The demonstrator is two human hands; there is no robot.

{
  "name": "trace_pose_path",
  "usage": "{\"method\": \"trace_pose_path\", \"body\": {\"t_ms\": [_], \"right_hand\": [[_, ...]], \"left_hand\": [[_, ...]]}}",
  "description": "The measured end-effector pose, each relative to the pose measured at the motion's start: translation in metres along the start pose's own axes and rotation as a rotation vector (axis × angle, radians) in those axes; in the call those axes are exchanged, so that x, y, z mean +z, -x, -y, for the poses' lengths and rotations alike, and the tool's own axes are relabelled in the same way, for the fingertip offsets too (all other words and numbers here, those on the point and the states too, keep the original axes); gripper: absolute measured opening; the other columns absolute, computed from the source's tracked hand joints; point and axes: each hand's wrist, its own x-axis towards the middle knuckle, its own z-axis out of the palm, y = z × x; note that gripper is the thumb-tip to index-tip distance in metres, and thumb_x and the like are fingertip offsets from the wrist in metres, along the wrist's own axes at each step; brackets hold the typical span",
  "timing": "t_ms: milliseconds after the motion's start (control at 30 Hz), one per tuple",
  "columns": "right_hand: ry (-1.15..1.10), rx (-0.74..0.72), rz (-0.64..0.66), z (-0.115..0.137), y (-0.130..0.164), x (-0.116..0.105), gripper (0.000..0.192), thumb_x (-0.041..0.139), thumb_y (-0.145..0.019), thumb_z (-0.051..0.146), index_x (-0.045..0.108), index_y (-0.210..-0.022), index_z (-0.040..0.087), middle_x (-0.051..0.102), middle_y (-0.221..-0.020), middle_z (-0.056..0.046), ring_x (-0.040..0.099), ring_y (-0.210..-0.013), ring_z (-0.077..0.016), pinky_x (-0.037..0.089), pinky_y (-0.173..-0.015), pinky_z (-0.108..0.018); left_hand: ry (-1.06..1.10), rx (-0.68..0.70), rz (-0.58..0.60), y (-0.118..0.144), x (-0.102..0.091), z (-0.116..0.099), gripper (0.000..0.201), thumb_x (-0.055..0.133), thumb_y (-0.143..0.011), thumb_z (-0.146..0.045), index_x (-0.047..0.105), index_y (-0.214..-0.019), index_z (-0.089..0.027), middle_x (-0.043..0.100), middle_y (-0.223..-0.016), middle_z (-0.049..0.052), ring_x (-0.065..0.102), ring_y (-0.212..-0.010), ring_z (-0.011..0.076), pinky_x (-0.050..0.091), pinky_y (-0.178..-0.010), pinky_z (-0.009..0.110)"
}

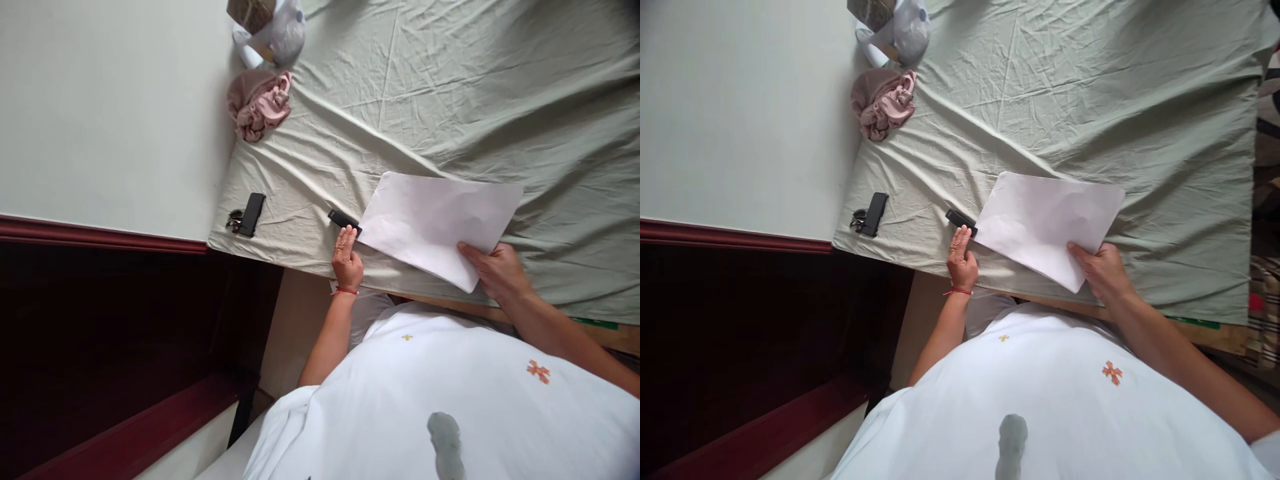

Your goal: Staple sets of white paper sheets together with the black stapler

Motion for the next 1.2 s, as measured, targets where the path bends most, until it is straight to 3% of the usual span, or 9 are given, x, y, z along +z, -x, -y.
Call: {"method": "trace_pose_path", "body": {"t_ms": [167, 300, 467, 667, 733, 833, 967, 1067, 1200], "right_hand": [[0.040, -0.009, 0.013, -0.003, 0.003, -0.020, 0.035, 0.092, -0.064, 0.037, 0.080, -0.092, 0.020, 0.082, -0.105, -0.005, 0.074, -0.086, -0.0190, 0.061, -0.078, -0.028], [0.069, -0.052, 0.050, 0.007, 0.002, -0.042, 0.041, 0.095, -0.059, 0.039, 0.081, -0.092, 0.020, 0.082, -0.107, -0.005, 0.073, -0.085, -0.0169, 0.061, -0.080, -0.027], [0.188, 0.001, 0.109, 0.025, -0.005, -0.063, 0.036, 0.094, -0.057, 0.037, 0.081, -0.085, 0.019, 0.082, -0.098, -0.005, 0.072, -0.080, -0.0175, 0.061, -0.072, -0.027], [0.329, 0.046, 0.061, 0.032, -0.003, -0.065, 0.019, 0.086, -0.063, 0.030, 0.079, -0.076, 0.018, 0.081, -0.086, -0.005, 0.067, -0.068, -0.0143, 0.055, -0.059, -0.021], [0.361, 0.038, 0.068, 0.028, 0.001, -0.068, 0.020, 0.085, -0.065, 0.034, 0.079, -0.075, 0.018, 0.081, -0.085, -0.004, 0.066, -0.067, -0.0142, 0.054, -0.057, -0.021], [0.435, 0.013, 0.083, 0.018, 0.010, -0.075, 0.026, 0.086, -0.064, 0.041, 0.080, -0.078, 0.020, 0.081, -0.085, -0.004, 0.067, -0.066, -0.0161, 0.054, -0.055, -0.023], [0.406, -0.014, 0.062, 0.003, 0.028, -0.083, 0.028, 0.086, -0.065, 0.047, 0.082, -0.080, 0.024, 0.083, -0.095, -0.005, 0.075, -0.079, -0.0252, 0.064, -0.072, -0.036], [0.462, -0.032, 0.029, -0.004, 0.039, -0.087, 0.028, 0.087, -0.064, 0.049, 0.083, -0.081, 0.027, 0.083, -0.096, -0.006, 0.076, -0.085, -0.0305, 0.065, -0.077, -0.042], [0.495, -0.149, 0.009, -0.002, 0.033, -0.086, 0.031, 0.086, -0.063, 0.049, 0.082, -0.082, 0.026, 0.083, -0.099, -0.006, 0.075, -0.088, -0.0290, 0.064, -0.084, -0.044]], "left_hand": [[0.052, -0.018, 0.035, 0.000, -0.002, 0.001, 0.071, 0.044, -0.088, -0.002, 0.053, -0.154, -0.023, 0.055, -0.161, 0.007, 0.042, -0.157, 0.0194, 0.031, -0.135, 0.040], [0.049, -0.054, 0.002, 0.003, -0.003, -0.003, 0.068, 0.048, -0.089, -0.007, 0.051, -0.155, -0.023, 0.055, -0.160, 0.009, 0.045, -0.155, 0.0212, 0.037, -0.131, 0.041], [0.128, -0.298, -0.180, 0.006, 0.000, -0.004, 0.065, 0.050, -0.088, -0.011, 0.049, -0.152, -0.020, 0.057, -0.154, 0.017, 0.056, -0.144, 0.0255, 0.058, -0.104, 0.037], [0.201, -0.446, -0.277, 0.008, -0.012, -0.006, 0.047, 0.049, -0.082, -0.009, 0.065, -0.125, -0.018, 0.067, -0.132, 0.016, 0.069, -0.108, 0.0196, 0.060, -0.077, 0.028], [0.229, -0.441, -0.284, 0.022, -0.029, -0.005, 0.036, 0.050, -0.082, -0.013, 0.071, -0.110, -0.018, 0.072, -0.121, 0.013, 0.070, -0.096, 0.0178, 0.058, -0.070, 0.026], [0.211, -0.458, -0.187, 0.065, -0.061, -0.003, 0.023, 0.050, -0.078, -0.012, 0.072, -0.080, -0.019, 0.070, -0.074, 0.002, 0.063, -0.066, 0.0129, 0.054, -0.065, 0.025], [0.157, -0.524, -0.102, 0.132, -0.094, -0.008, 0.021, 0.046, -0.070, -0.010, 0.060, -0.058, -0.021, 0.069, -0.063, -0.001, 0.061, -0.058, 0.0133, 0.049, -0.057, 0.025], [0.143, -0.543, -0.133, 0.156, -0.097, -0.018, 0.024, 0.046, -0.070, -0.007, 0.058, -0.057, -0.024, 0.068, -0.060, -0.002, 0.063, -0.057, 0.0150, 0.050, -0.057, 0.027], [0.150, -0.500, -0.173, 0.131, -0.073, -0.030, 0.025, 0.046, -0.074, -0.008, 0.058, -0.059, -0.024, 0.070, -0.065, 0.000, 0.068, -0.068, 0.0172, 0.055, -0.068, 0.031]]}}
